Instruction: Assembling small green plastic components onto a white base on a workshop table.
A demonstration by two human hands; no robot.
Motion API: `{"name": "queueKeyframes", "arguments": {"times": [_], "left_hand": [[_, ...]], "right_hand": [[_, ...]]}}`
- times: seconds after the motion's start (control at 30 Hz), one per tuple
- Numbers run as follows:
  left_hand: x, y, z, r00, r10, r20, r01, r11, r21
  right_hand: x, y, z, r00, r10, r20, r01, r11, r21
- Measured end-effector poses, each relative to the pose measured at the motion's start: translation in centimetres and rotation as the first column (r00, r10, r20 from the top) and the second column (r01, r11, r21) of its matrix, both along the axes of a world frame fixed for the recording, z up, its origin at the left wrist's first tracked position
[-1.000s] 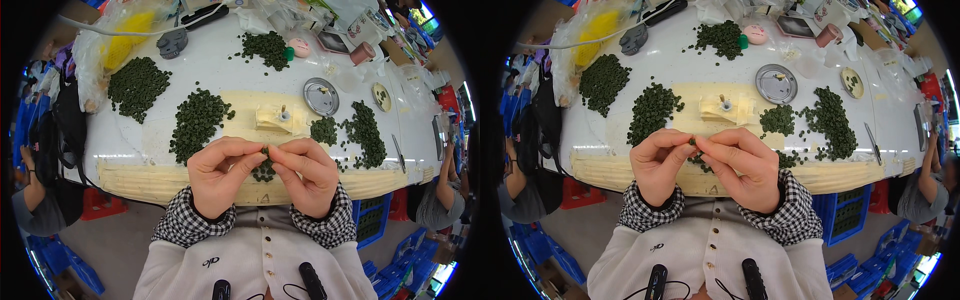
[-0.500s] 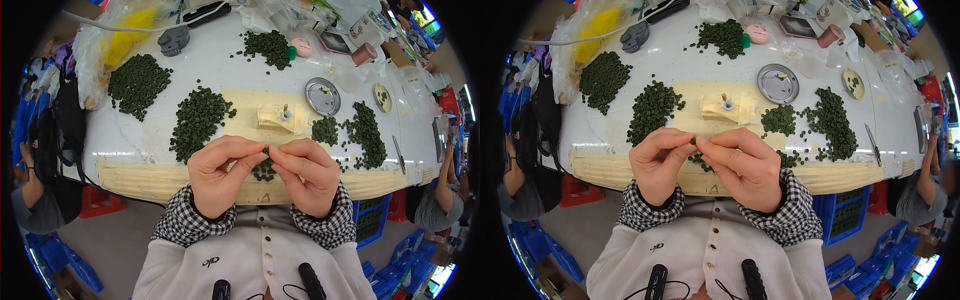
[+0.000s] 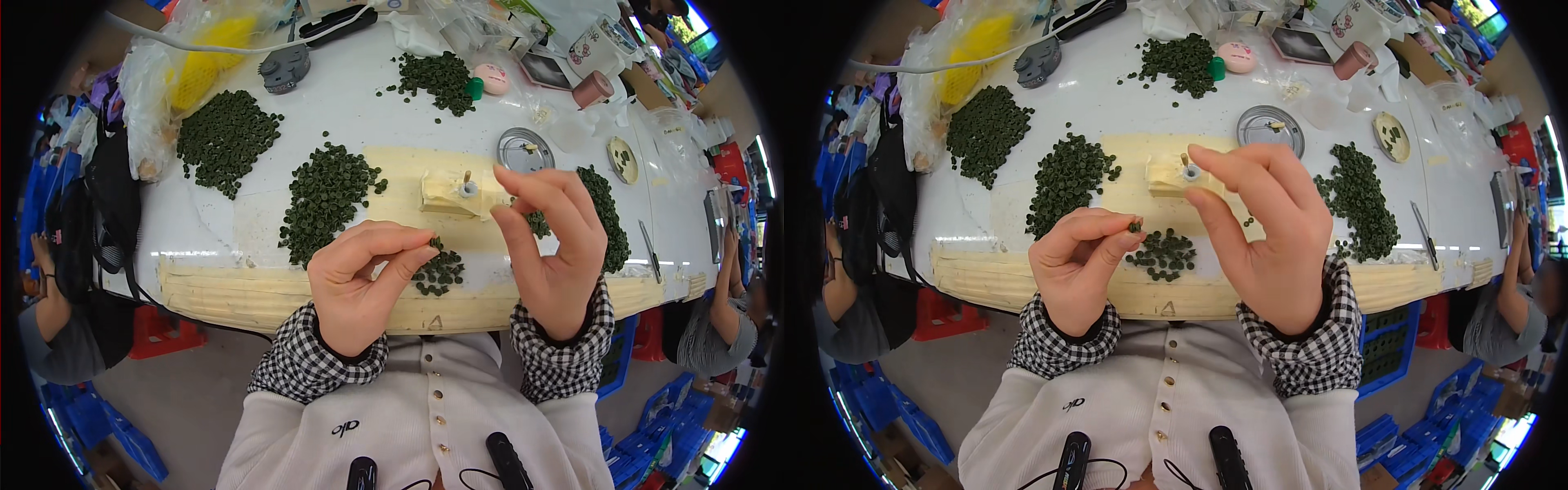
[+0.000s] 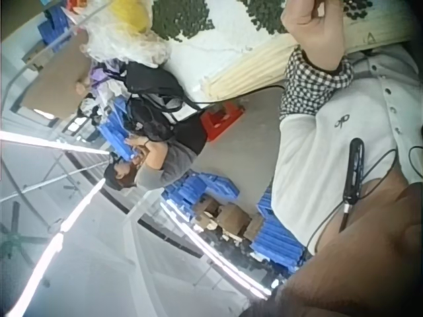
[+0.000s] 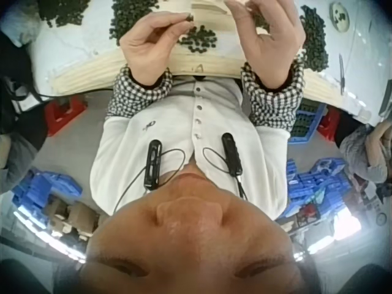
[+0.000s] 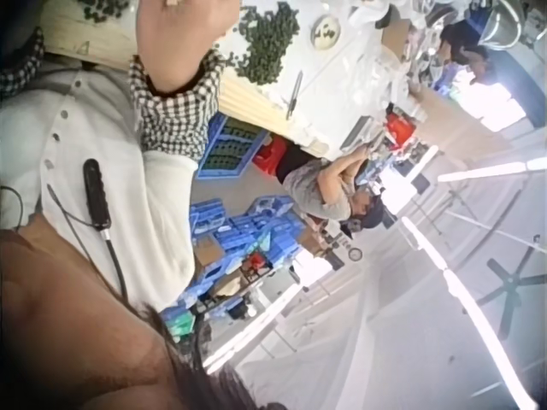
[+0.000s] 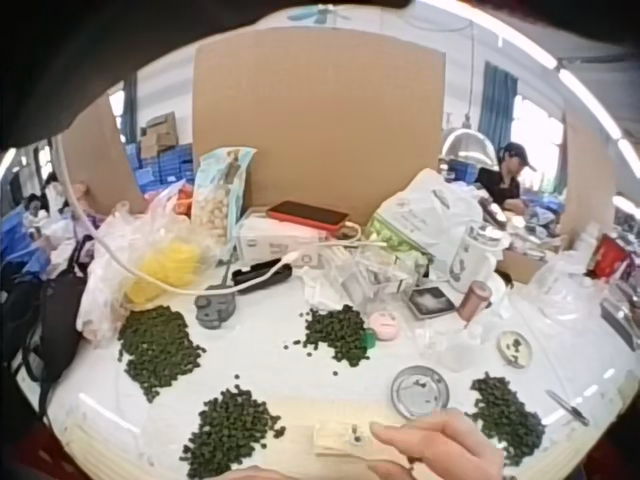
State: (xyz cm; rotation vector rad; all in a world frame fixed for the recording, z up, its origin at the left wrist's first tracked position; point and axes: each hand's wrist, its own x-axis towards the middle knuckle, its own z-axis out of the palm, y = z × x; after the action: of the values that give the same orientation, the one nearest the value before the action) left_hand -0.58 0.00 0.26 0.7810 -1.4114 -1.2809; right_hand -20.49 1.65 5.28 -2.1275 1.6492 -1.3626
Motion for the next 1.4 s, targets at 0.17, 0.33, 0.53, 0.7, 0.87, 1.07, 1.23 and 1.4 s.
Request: {"name": "queueKeyframes", "arguments": {"times": [0.17,0.33,0.53,0.7,0.87,1.07,1.23,1.4], "left_hand": [[-0.2,-0.1,0.1,1.000,0.009,0.019,-0.008,0.999,-0.041],[-0.3,0.0,0.2,1.000,0.009,0.022,-0.008,0.999,-0.034],[0.0,0.0,0.1,0.998,0.030,0.064,-0.027,0.998,-0.058],[-0.3,0.0,0.2,0.998,0.013,0.059,-0.011,0.999,-0.039],[-0.4,-0.1,0.1,0.998,0.006,0.068,-0.003,0.999,-0.050],[-0.2,0.1,0.0,0.998,0.014,0.060,-0.011,0.999,-0.047],[-0.3,0.0,0.1,0.998,0.008,0.062,-0.005,0.999,-0.050],[-0.3,0.0,0.2,0.997,0.016,0.077,-0.012,0.999,-0.048]], "right_hand": [[-0.4,-2.8,-0.3,0.975,-0.033,-0.218,0.034,0.999,-0.001],[-0.5,-3.4,-1.3,0.981,0.017,-0.195,-0.011,0.999,0.030],[-0.1,-1.5,1.6,0.997,-0.058,-0.045,0.048,0.978,-0.204],[0.0,-1.1,0.9,0.909,0.366,0.199,-0.376,0.926,0.015],[0.7,-0.6,0.7,0.862,0.334,0.381,-0.420,0.892,0.169],[0.8,-0.7,0.7,0.877,0.355,0.323,-0.423,0.890,0.172],[0.7,-0.7,0.8,0.894,0.360,0.266,-0.411,0.895,0.171],[0.8,-0.8,0.5,0.851,0.310,0.424,-0.390,0.914,0.114]]}}
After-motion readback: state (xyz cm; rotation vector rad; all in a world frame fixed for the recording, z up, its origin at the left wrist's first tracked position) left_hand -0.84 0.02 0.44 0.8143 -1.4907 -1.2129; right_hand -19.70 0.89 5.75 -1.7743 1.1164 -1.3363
